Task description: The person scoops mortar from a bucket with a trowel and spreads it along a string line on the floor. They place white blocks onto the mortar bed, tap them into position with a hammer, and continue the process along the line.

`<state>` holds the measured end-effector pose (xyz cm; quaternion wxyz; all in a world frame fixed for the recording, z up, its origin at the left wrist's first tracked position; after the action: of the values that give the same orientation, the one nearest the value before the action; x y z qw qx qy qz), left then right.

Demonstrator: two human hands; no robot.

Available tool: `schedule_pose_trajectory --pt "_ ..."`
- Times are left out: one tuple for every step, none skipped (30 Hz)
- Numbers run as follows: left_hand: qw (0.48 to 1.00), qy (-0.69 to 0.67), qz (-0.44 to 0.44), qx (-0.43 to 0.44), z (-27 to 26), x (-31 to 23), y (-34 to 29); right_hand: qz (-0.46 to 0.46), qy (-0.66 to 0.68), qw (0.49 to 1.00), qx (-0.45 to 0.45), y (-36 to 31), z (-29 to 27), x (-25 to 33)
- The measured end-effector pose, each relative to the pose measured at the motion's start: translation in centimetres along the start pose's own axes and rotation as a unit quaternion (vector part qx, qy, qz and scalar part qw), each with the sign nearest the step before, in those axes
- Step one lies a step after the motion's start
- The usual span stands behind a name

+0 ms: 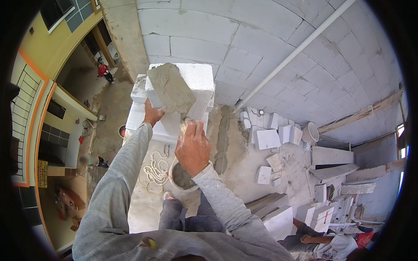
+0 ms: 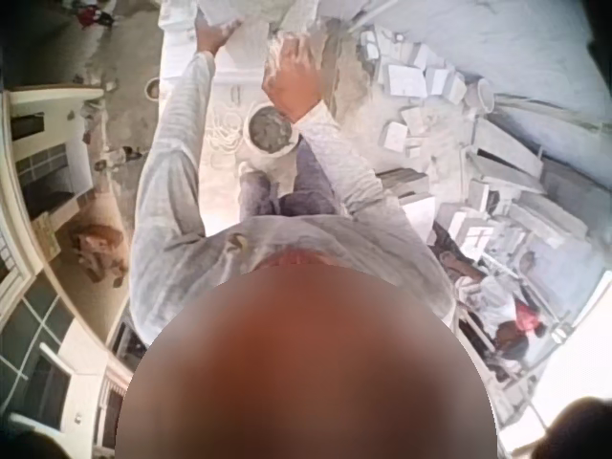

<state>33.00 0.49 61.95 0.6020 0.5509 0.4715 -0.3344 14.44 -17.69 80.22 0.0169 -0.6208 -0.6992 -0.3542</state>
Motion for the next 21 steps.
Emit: schedule_pose_trajectory --pt "1.0 0.002 -0.005 -0.008 0.0 0.4 0.2 -0.002 -0.029 1.0 -0.003 -0.2 1.3 0.4" --pt "1.0 0.008 -0.004 -0.005 0.1 0.6 0.3 -0.003 -0.058 0.998 -0.006 -0.5 2.3 0.6" --pt "1.0 0.011 -0.018 -0.01 0.1 0.9 0.5 0.04 -0.043 0.998 0.035 -1.3 3.5 0.1" --pt "1.0 0.018 -0.023 -0.004 0.2 1.1 0.5 0.018 -0.061 0.998 0.027 -2.0 3.6 0.1" --pt "0.999 0.026 -0.026 -0.01 0.2 1.1 0.5 0.005 -0.074 0.997 0.025 -2.8 3.3 0.0" --pt "0.999 0.031 -0.013 -0.002 0.2 0.8 0.5 -0.001 -0.082 0.996 0.026 -3.6 2.7 -0.1" --pt "0.999 0.036 0.003 -0.006 0.3 0.4 0.4 0.013 -0.089 0.995 0.053 -4.4 1.8 -0.6" --pt "0.998 0.046 0.043 -0.009 0.2 -0.4 0.4 -0.006 -0.037 0.998 0.055 -4.7 0.2 -0.5" --pt "0.999 0.043 0.021 -0.01 0.1 -0.3 0.3 -0.02 0.017 0.998 0.061 -4.6 -1.8 -0.5" --pt "0.999 0.041 0.019 -0.009 0.1 -0.5 0.1 -0.021 0.075 0.995 0.07 -3.9 -4.1 -0.5" --pt "0.999 0.04 0.019 -0.001 0.2 -0.6 0.0 -0.062 0.091 0.99 0.089 -2.5 -6.2 -0.1" --pt "0.999 0.036 0.007 -0.003 0.1 -0.6 -0.1 -0.089 0.126 0.983 0.099 -0.4 -8.3 0.4" --pt "1.0 0.031 0.001 -0.001 0.2 -0.7 -0.2 0.066 0.222 0.955 0.187 1.6 -9.2 -0.9" --pt "1.0 0.027 -0.005 0.0 0.2 -0.7 -0.2 0.204 0.332 0.883 0.261 3.4 -9.9 -1.7" --pt "1.0 0.029 -0.003 -0.002 0.2 -0.8 -0.2 0.266 0.392 0.832 0.287 6.2 -10.5 -2.0" --pt "0.999 0.032 -0.001 -0.003 0.2 -0.9 -0.2 0.305 0.471 0.764 0.318 8.8 -10.5 -1.6" --pt "0.999 0.036 0.0 -0.003 0.3 -1.0 -0.2 0.332 0.483 0.739 0.332 10.9 -9.8 -1.5" --pt "1.0 0.031 -0.005 0.0 0.3 -1.0 -0.2 0.348 0.507 0.707 0.35 12.7 -9.1 -1.1" --pt "1.0 0.027 -0.01 0.003 0.4 -1.1 -0.2 0.378 0.517 0.685 0.347 13.4 -8.7 -1.0" --pt "1.0 0.021 -0.011 0.001 0.3 -1.2 -0.1 0.367 0.508 0.681 0.379 13.7 -8.2 -0.4" --pt "1.0 0.016 -0.012 0.0 0.3 -1.4 -0.1 0.372 0.485 0.687 0.392 13.9 -7.5 -0.4"
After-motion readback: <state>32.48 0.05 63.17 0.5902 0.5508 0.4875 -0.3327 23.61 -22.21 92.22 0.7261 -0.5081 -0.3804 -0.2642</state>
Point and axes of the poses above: each hand's wrist, its own y-axis towards the middle knuckle, its own z-axis out of the palm, x = y × z, the point moved 7 cm from there along y, towards the middle knuckle, and after that the axes turned 6 degrees about -x, right-handed, at the moved point
